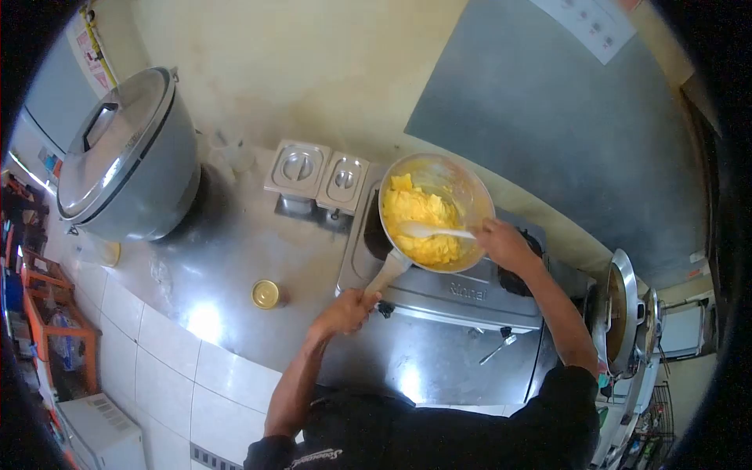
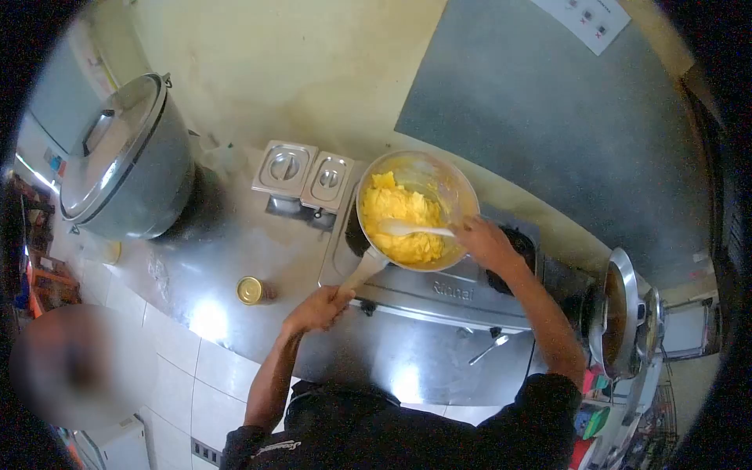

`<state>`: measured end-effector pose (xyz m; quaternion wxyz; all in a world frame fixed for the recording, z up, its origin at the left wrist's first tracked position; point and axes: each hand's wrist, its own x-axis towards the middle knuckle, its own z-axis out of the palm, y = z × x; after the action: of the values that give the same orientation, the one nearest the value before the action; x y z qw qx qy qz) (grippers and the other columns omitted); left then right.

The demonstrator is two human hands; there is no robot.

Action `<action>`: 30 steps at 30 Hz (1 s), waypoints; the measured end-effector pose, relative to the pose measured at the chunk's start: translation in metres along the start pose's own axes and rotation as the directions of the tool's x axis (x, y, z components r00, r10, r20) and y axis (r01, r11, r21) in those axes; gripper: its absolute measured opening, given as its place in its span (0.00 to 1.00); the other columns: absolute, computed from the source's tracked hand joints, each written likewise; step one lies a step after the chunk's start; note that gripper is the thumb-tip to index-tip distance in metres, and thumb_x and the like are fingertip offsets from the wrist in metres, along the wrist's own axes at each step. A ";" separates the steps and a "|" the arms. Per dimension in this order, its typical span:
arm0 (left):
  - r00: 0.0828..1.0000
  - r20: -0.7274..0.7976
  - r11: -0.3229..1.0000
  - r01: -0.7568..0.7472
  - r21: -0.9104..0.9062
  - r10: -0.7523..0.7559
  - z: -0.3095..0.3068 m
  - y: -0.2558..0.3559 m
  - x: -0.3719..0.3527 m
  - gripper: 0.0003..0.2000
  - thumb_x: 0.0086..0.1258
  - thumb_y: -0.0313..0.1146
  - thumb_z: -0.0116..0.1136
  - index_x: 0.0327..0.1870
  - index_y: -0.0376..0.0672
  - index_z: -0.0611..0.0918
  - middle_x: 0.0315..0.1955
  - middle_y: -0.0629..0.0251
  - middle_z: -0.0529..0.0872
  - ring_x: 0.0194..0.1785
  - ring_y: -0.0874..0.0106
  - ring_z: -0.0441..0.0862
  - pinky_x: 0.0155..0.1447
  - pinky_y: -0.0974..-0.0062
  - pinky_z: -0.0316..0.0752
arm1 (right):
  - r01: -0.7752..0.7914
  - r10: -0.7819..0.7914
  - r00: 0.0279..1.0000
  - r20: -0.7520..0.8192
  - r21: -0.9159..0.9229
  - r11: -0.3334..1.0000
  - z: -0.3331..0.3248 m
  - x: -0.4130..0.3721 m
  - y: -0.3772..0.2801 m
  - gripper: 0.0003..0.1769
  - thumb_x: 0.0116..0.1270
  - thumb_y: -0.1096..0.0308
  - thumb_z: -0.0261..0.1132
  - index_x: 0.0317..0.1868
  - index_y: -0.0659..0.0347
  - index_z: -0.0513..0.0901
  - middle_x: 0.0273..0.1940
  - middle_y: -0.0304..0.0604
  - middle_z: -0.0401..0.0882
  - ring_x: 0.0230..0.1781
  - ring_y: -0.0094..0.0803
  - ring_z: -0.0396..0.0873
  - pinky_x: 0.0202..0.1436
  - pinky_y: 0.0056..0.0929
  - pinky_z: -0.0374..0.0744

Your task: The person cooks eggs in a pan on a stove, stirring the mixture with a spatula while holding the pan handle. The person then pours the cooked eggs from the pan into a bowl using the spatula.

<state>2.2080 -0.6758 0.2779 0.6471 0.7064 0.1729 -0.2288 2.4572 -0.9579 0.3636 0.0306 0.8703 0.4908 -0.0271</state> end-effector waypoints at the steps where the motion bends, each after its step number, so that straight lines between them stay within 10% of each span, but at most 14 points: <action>1: 1.000 -0.016 1.000 -0.015 0.010 0.015 0.001 0.001 -0.001 0.24 0.74 0.52 0.48 0.28 0.38 0.75 0.16 0.68 0.73 0.15 0.77 0.69 0.17 0.76 0.63 | 0.002 -0.003 1.000 -0.011 -0.059 0.998 -0.002 -0.014 -0.007 0.12 0.65 0.67 0.59 0.47 0.55 0.82 0.33 0.48 0.74 0.38 0.48 0.77 0.42 0.44 0.76; 13: 0.998 0.052 0.997 -0.021 -0.073 0.025 0.002 -0.004 0.001 0.21 0.74 0.51 0.49 0.27 0.42 0.74 0.16 0.72 0.71 0.14 0.80 0.65 0.17 0.78 0.61 | -0.359 0.379 0.904 0.199 -0.129 0.924 -0.023 -0.031 -0.073 0.09 0.64 0.65 0.59 0.39 0.58 0.82 0.34 0.53 0.83 0.37 0.50 0.84 0.37 0.44 0.82; 19: 0.998 0.054 0.995 -0.024 -0.098 0.029 0.003 -0.004 -0.001 0.21 0.74 0.51 0.49 0.27 0.42 0.73 0.16 0.72 0.70 0.14 0.80 0.65 0.16 0.79 0.61 | -0.356 0.350 0.935 -0.063 -0.197 0.914 -0.040 0.011 -0.074 0.10 0.63 0.66 0.58 0.36 0.59 0.86 0.33 0.51 0.84 0.35 0.48 0.84 0.38 0.46 0.82; 24: 0.998 0.051 0.993 -0.022 -0.117 0.028 0.004 -0.004 -0.001 0.22 0.74 0.52 0.50 0.27 0.42 0.72 0.15 0.73 0.69 0.13 0.80 0.65 0.16 0.79 0.60 | -0.259 0.343 0.895 0.286 -0.293 0.921 -0.130 -0.025 -0.117 0.11 0.65 0.62 0.61 0.37 0.59 0.85 0.33 0.51 0.83 0.37 0.48 0.83 0.40 0.48 0.80; 30: 0.999 0.033 0.995 -0.034 -0.092 0.037 0.004 -0.001 -0.003 0.21 0.73 0.52 0.51 0.27 0.42 0.72 0.14 0.73 0.69 0.13 0.80 0.65 0.15 0.79 0.59 | -0.009 0.025 0.939 0.344 -0.049 0.999 -0.060 -0.013 -0.088 0.10 0.62 0.68 0.60 0.37 0.63 0.84 0.35 0.55 0.83 0.37 0.51 0.84 0.41 0.45 0.81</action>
<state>2.2044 -0.6796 0.2787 0.6855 0.6750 0.1593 -0.2215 2.3757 -0.9189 0.4221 0.1364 0.8554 0.4709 -0.1671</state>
